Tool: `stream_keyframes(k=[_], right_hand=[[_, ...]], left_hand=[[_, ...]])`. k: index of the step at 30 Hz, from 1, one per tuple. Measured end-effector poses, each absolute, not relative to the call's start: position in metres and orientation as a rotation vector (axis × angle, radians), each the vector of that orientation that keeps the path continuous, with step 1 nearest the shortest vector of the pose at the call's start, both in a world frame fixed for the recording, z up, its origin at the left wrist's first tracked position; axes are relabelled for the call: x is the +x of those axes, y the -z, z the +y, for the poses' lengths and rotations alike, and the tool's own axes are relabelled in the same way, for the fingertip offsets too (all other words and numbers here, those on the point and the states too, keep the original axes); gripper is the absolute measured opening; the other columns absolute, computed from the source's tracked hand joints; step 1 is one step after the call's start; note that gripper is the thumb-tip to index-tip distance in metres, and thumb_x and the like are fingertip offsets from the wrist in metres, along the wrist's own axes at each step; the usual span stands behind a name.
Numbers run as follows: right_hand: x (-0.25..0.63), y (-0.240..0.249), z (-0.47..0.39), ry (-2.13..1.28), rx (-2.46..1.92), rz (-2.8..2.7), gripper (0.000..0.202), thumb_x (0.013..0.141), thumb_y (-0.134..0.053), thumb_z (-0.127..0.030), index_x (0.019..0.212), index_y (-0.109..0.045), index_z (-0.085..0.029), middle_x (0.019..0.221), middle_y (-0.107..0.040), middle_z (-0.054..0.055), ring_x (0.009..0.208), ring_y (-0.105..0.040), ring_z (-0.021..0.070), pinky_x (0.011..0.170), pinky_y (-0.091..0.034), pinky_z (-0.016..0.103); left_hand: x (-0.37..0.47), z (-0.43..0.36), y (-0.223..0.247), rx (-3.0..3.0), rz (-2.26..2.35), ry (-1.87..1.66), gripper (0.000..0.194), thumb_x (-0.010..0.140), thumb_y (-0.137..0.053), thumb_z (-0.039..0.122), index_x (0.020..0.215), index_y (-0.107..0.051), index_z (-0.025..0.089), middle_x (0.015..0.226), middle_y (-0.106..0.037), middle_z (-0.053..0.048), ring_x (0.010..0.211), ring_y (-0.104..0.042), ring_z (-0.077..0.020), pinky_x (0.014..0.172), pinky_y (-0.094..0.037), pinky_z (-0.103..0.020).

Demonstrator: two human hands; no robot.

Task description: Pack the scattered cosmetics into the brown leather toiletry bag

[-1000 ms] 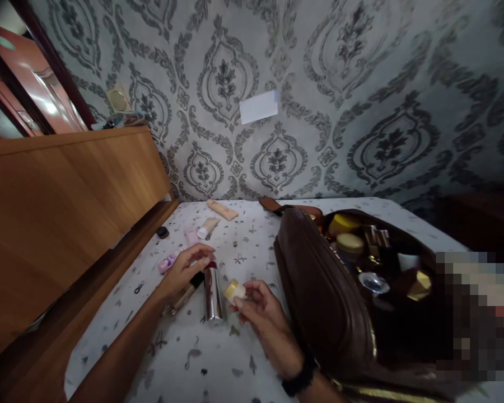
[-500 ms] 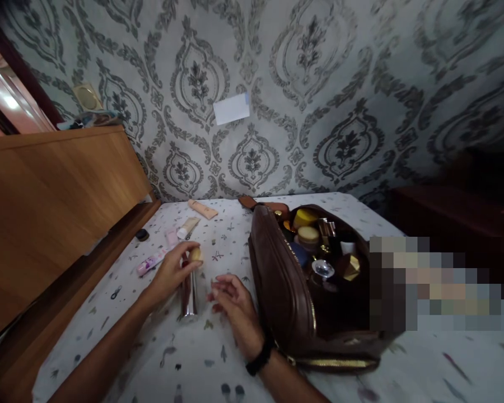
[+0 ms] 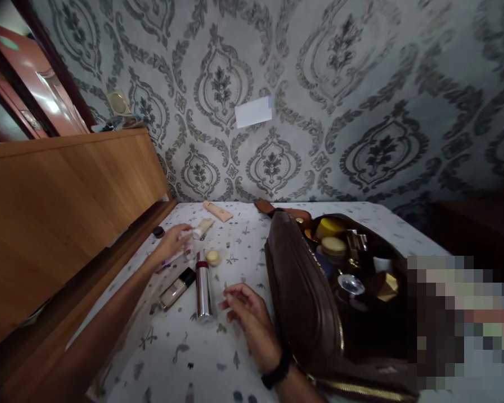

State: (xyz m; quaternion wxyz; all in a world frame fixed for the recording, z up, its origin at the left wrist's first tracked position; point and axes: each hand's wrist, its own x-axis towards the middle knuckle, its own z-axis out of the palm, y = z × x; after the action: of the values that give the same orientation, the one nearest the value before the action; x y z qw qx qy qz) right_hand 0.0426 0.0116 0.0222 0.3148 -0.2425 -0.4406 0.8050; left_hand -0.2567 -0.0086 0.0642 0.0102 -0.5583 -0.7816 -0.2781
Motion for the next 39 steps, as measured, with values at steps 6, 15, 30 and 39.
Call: stream_keyframes(k=[6, 15, 30, 39], right_hand=[[0.043, -0.024, 0.01, -2.098, -0.649, -1.224, 0.038, 0.063, -0.083, -0.052, 0.078, -0.071, -0.02, 0.08, -0.064, 0.004, 0.072, -0.06, 0.0185, 0.058, -0.042, 0.028], [0.045, -0.027, 0.008, -2.085, -0.633, -1.301, 0.038, 0.067, -0.081, -0.054, 0.078, -0.071, -0.02, 0.074, -0.064, 0.004, 0.068, -0.06, 0.0179, 0.058, -0.042, 0.028], [0.041, -0.021, 0.008, -2.196, -0.503, -1.067, 0.052, 0.071, -0.079, -0.053, 0.111, -0.066, -0.023, 0.095, -0.07, 0.004, 0.077, -0.065, 0.0169, 0.055, -0.047, 0.024], [0.041, -0.023, 0.007, -2.116, -0.533, -1.059, 0.042, 0.064, -0.086, -0.042, 0.099, -0.071, -0.024, 0.099, -0.068, 0.002, 0.079, -0.061, 0.0139, 0.061, -0.047, 0.023]], left_hand=[[-0.353, -0.023, -0.071, -1.268, -2.674, 0.915, 0.034, 0.081, -0.057, 0.018, 0.115, -0.062, 0.013, 0.12, -0.063, -0.015, 0.123, -0.051, -0.031, 0.105, -0.036, -0.043], [-0.347, -0.021, -0.066, -1.269, -2.668, 1.268, 0.032, 0.066, -0.067, 0.017, 0.097, -0.063, 0.017, 0.094, -0.069, -0.005, 0.107, -0.059, -0.0274, 0.096, -0.044, -0.039], [-0.121, -0.057, -0.061, -2.394, -2.224, 1.616, 0.043, 0.079, -0.074, 0.034, 0.118, -0.06, 0.022, 0.117, -0.064, -0.008, 0.107, -0.06, -0.024, 0.093, -0.047, -0.034], [-0.122, -0.072, -0.046, -2.383, -2.047, 1.198, 0.042, 0.089, -0.064, 0.036, 0.127, -0.052, 0.024, 0.12, -0.062, -0.008, 0.111, -0.058, -0.0234, 0.094, -0.046, -0.035]])
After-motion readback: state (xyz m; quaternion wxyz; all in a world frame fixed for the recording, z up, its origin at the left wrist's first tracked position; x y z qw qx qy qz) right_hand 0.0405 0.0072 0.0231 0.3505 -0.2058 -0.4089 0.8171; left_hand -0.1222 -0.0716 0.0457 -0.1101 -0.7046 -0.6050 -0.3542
